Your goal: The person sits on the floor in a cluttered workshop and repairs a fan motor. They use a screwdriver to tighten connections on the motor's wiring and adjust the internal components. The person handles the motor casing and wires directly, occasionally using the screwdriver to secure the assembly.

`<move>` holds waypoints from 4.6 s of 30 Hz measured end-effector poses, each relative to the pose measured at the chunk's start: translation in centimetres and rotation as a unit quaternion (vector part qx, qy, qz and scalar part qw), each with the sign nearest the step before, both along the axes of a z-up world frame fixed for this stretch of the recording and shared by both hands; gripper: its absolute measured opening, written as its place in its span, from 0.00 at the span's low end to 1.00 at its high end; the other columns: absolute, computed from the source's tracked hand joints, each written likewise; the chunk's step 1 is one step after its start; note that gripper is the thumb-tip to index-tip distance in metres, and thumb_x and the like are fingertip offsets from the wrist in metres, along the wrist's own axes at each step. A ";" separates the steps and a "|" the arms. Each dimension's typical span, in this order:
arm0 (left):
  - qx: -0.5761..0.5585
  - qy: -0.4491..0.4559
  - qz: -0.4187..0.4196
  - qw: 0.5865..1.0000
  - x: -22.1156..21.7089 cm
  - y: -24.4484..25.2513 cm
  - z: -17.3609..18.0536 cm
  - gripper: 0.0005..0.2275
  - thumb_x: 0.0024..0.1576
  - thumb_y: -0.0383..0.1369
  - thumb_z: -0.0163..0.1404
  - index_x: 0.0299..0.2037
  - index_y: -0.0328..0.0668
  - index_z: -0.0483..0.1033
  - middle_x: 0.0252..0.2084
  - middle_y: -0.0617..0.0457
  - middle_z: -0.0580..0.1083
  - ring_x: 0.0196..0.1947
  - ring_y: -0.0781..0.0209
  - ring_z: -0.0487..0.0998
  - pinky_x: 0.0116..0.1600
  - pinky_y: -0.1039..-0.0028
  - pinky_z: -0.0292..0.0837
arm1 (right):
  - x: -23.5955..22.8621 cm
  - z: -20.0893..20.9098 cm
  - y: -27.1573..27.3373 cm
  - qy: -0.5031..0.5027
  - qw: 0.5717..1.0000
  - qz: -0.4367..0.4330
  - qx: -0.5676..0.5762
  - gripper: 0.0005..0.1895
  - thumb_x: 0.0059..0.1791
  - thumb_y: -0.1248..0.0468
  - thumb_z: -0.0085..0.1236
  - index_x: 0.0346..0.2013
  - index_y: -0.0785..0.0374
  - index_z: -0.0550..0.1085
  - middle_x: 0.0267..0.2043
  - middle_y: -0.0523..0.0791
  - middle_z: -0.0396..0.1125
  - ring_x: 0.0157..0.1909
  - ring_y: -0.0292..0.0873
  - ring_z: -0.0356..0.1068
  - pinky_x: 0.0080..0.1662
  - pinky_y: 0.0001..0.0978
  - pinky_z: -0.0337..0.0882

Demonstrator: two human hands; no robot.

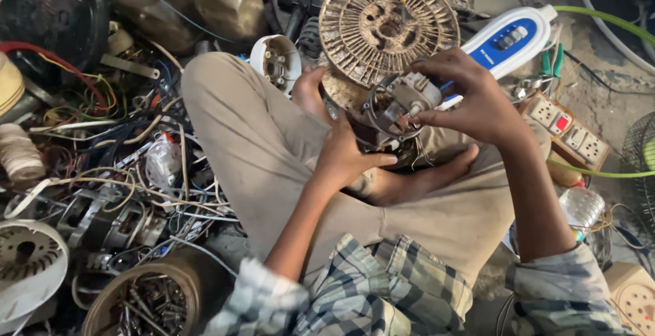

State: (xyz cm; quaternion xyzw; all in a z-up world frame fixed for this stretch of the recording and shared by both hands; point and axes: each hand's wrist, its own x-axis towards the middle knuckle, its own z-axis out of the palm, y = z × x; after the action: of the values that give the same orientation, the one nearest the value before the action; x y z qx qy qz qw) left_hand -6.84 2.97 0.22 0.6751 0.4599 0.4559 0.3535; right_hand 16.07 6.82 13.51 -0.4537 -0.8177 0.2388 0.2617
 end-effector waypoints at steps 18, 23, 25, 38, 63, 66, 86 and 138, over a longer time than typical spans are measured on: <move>-0.062 -0.192 0.103 0.974 5.6 1.1 -7.7 0.42 0.35 0.34 0.72 0.56 0.33 0.56 0.50 0.45 0.72 0.52 0.55 0.76 0.59 0.67 0.72 | 0.9 -3.5 -0.1 0.021 0.997 0.023 0.076 0.38 0.37 0.65 0.73 0.61 0.58 0.74 0.60 0.49 0.63 0.59 0.47 0.69 0.56 0.37 0.73; -0.080 -0.141 0.136 0.977 5.7 -0.5 -5.8 0.42 0.34 0.37 0.72 0.58 0.35 0.60 0.51 0.41 0.73 0.52 0.47 0.77 0.58 0.62 0.73 | 0.8 -2.5 0.6 -0.022 0.997 0.051 0.057 0.37 0.36 0.63 0.74 0.61 0.58 0.75 0.58 0.50 0.65 0.58 0.49 0.69 0.56 0.39 0.72; -0.066 -0.124 0.149 0.979 5.7 -0.7 -5.2 0.43 0.33 0.39 0.72 0.58 0.36 0.61 0.52 0.40 0.73 0.53 0.44 0.77 0.57 0.60 0.72 | 0.9 -2.2 0.7 -0.040 0.995 0.065 0.066 0.37 0.36 0.62 0.75 0.60 0.57 0.75 0.58 0.50 0.65 0.59 0.50 0.69 0.56 0.39 0.72; -0.023 -0.072 0.126 0.989 5.4 -1.2 -4.6 0.45 0.34 0.40 0.72 0.61 0.35 0.60 0.56 0.37 0.70 0.57 0.39 0.73 0.59 0.56 0.70 | 1.6 -2.2 1.0 -0.034 0.994 0.079 0.065 0.37 0.36 0.64 0.74 0.60 0.58 0.75 0.62 0.51 0.64 0.61 0.49 0.68 0.59 0.39 0.72; 0.041 -0.021 0.157 0.986 5.6 -0.9 -5.3 0.42 0.36 0.39 0.72 0.58 0.31 0.58 0.53 0.35 0.68 0.57 0.35 0.69 0.62 0.51 0.64 | 3.8 -4.8 -10.7 -0.124 0.945 0.000 0.302 0.33 0.38 0.63 0.77 0.57 0.54 0.74 0.57 0.54 0.59 0.57 0.54 0.68 0.54 0.42 0.75; 0.033 -0.011 0.157 0.987 5.4 -0.5 -5.4 0.43 0.36 0.40 0.72 0.58 0.31 0.58 0.54 0.36 0.67 0.57 0.36 0.67 0.63 0.50 0.62 | 4.8 -4.4 -14.1 -0.139 0.936 -0.032 0.320 0.36 0.31 0.63 0.78 0.52 0.53 0.75 0.53 0.52 0.62 0.52 0.56 0.68 0.49 0.46 0.74; 0.063 0.019 0.169 0.983 4.6 -0.6 -4.7 0.44 0.35 0.42 0.71 0.64 0.35 0.65 0.58 0.40 0.72 0.59 0.38 0.69 0.64 0.53 0.64 | 6.6 -6.3 -2.6 -0.064 0.994 0.037 -0.074 0.55 0.35 0.64 0.72 0.73 0.61 0.54 0.72 0.52 0.54 0.73 0.51 0.54 0.69 0.44 0.57; 0.053 -0.096 0.120 0.987 4.2 -0.4 -3.0 0.41 0.41 0.39 0.71 0.65 0.35 0.65 0.61 0.42 0.71 0.62 0.45 0.74 0.67 0.61 0.70 | 2.1 -17.9 -3.4 0.253 0.946 -0.112 -0.169 0.38 0.41 0.69 0.69 0.64 0.69 0.65 0.56 0.50 0.69 0.58 0.43 0.69 0.57 0.36 0.71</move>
State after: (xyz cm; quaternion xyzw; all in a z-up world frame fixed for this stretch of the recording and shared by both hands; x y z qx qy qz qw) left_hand -2.67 2.52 -2.80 0.5862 0.4766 0.5813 0.3022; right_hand 18.18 3.41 -4.36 -0.5048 -0.6159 0.4495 0.4047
